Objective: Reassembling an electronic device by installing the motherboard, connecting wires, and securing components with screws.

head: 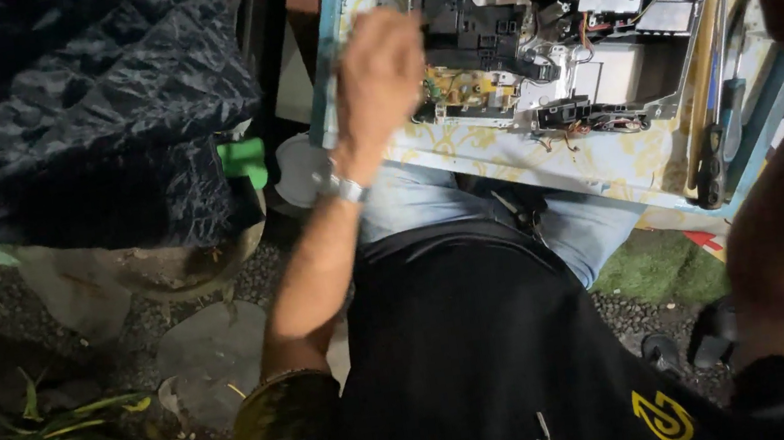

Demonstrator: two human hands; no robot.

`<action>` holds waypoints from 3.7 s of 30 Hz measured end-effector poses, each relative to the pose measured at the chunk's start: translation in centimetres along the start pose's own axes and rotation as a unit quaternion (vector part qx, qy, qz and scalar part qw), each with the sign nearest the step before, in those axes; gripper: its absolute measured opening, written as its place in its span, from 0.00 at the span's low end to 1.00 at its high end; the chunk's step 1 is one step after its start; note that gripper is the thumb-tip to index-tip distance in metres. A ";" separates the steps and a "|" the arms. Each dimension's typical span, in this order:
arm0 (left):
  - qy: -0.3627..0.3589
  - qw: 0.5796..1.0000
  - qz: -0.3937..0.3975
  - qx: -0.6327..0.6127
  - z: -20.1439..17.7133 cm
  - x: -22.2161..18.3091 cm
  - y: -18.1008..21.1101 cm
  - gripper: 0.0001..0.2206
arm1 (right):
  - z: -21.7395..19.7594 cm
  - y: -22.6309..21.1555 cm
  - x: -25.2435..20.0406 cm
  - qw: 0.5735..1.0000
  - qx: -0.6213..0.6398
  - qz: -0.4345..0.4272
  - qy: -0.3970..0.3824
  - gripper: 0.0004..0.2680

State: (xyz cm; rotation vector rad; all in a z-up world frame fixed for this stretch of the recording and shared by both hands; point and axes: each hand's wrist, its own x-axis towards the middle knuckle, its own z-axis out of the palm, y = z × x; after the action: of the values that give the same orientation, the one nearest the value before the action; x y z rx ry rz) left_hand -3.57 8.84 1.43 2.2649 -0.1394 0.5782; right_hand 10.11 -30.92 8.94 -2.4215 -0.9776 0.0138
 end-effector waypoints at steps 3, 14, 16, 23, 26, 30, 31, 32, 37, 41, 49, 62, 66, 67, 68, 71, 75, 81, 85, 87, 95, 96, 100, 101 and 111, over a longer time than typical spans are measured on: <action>-0.008 0.993 -0.090 0.076 0.8 1.0 -6.0 0.08 | -1.4 -10.6 0.8 0.937 0.294 0.171 0.080 0.14; 0.002 0.967 -0.140 0.211 4.5 3.2 -7.1 0.05 | 0.3 -15.5 -5.7 0.900 0.219 0.185 0.328 0.12; -0.035 0.958 -0.133 0.253 4.2 3.8 -6.1 0.04 | 0.3 -15.4 -6.3 0.892 0.220 0.206 0.338 0.12; -0.072 0.945 -0.186 0.258 4.1 4.8 -5.3 0.11 | 1.1 -15.3 -7.7 0.886 0.239 0.186 0.351 0.12; -0.003 0.971 -0.138 0.195 0.7 5.4 -2.3 0.07 | 1.4 -14.8 -9.0 0.889 0.227 0.190 0.351 0.12; 0.094 0.990 -0.107 -0.017 -1.9 3.8 2.6 0.06 | 2.3 -15.1 -10.3 0.874 0.267 0.212 0.346 0.11; 0.096 0.990 -0.107 -0.015 -1.9 3.6 3.5 0.06 | 3.0 -14.9 -10.2 0.874 0.269 0.211 0.346 0.11; 0.078 0.978 -0.148 -0.125 -1.8 3.2 4.4 0.08 | 3.6 -14.8 -10.3 0.860 0.296 0.221 0.352 0.11; 0.016 0.921 -0.223 -0.318 0.9 0.5 6.5 0.16 | 5.5 -15.2 -10.3 0.852 0.345 0.197 0.341 0.11; 0.044 0.716 -0.267 -0.644 3.6 -1.2 6.8 0.09 | 6.1 -16.0 -10.3 0.832 0.375 0.237 0.332 0.12; 0.047 0.607 -0.332 -0.721 4.6 -1.7 6.3 0.05 | 6.2 -16.0 -10.3 0.843 0.371 0.230 0.313 0.11; 0.027 0.607 -0.347 -0.715 3.6 -1.1 6.9 0.05 | 5.9 -14.1 -12.0 0.916 0.209 0.187 0.288 0.12; 0.022 0.641 -0.337 -0.689 3.9 -1.6 6.6 0.05 | 5.2 -13.4 -12.8 0.945 0.156 0.121 0.260 0.11; 0.021 0.641 -0.337 -0.689 3.8 -1.4 6.8 0.05 | 4.7 -12.9 -12.8 0.945 0.156 0.122 0.261 0.11; 0.012 0.647 -0.352 -0.676 3.6 -1.3 7.0 0.06 | 4.2 -12.3 -12.9 0.956 0.169 0.068 0.228 0.11; -0.013 0.677 -0.377 -0.632 2.8 -0.5 8.0 0.07 | 2.2 -12.1 -12.8 0.968 0.175 -0.020 0.178 0.11; -0.053 0.710 -0.386 -0.587 2.4 0.0 8.4 0.09 | 0.3 -13.1 -11.6 0.970 0.171 -0.077 0.156 0.10; -0.022 0.662 -0.357 -0.659 3.5 -0.2 9.2 0.07 | 3.1 -12.3 -12.5 0.910 0.313 0.028 0.270 0.15; 0.002 0.646 -0.342 -0.683 4.0 -0.1 9.8 0.07 | 3.9 -14.2 -11.1 0.883 0.323 0.104 0.324 0.17; -0.037 0.665 -0.293 -0.686 3.5 0.2 10.6 0.14 | 4.5 -14.1 -10.8 0.865 0.324 0.109 0.367 0.17; -0.110 0.991 -0.057 -0.044 6.9 -0.7 6.9 0.12 | 2.9 -13.6 -9.9 0.861 0.281 0.104 0.412 0.16; -0.142 0.989 -0.009 0.034 7.4 -0.7 6.3 0.12 | 2.7 -13.6 -9.5 0.864 0.276 0.103 0.407 0.16; -0.224 0.964 -0.014 0.140 9.2 -0.3 5.7 0.22 | 2.1 -14.1 -8.6 0.878 0.241 0.094 0.402 0.15; -0.245 0.957 -0.022 0.151 9.3 -0.1 5.6 0.24 | 2.0 -14.2 -8.5 0.883 0.239 0.085 0.396 0.15; -0.254 0.948 0.019 0.189 11.8 -1.5 3.7 0.27 | 2.3 -13.9 -8.3 0.881 0.277 0.075 0.377 0.14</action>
State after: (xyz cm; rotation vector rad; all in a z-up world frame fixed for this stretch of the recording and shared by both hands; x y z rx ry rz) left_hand -1.67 -2.31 -3.81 2.7523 -0.3522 0.0208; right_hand -5.42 -26.88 12.02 -1.7151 -0.3484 -0.4917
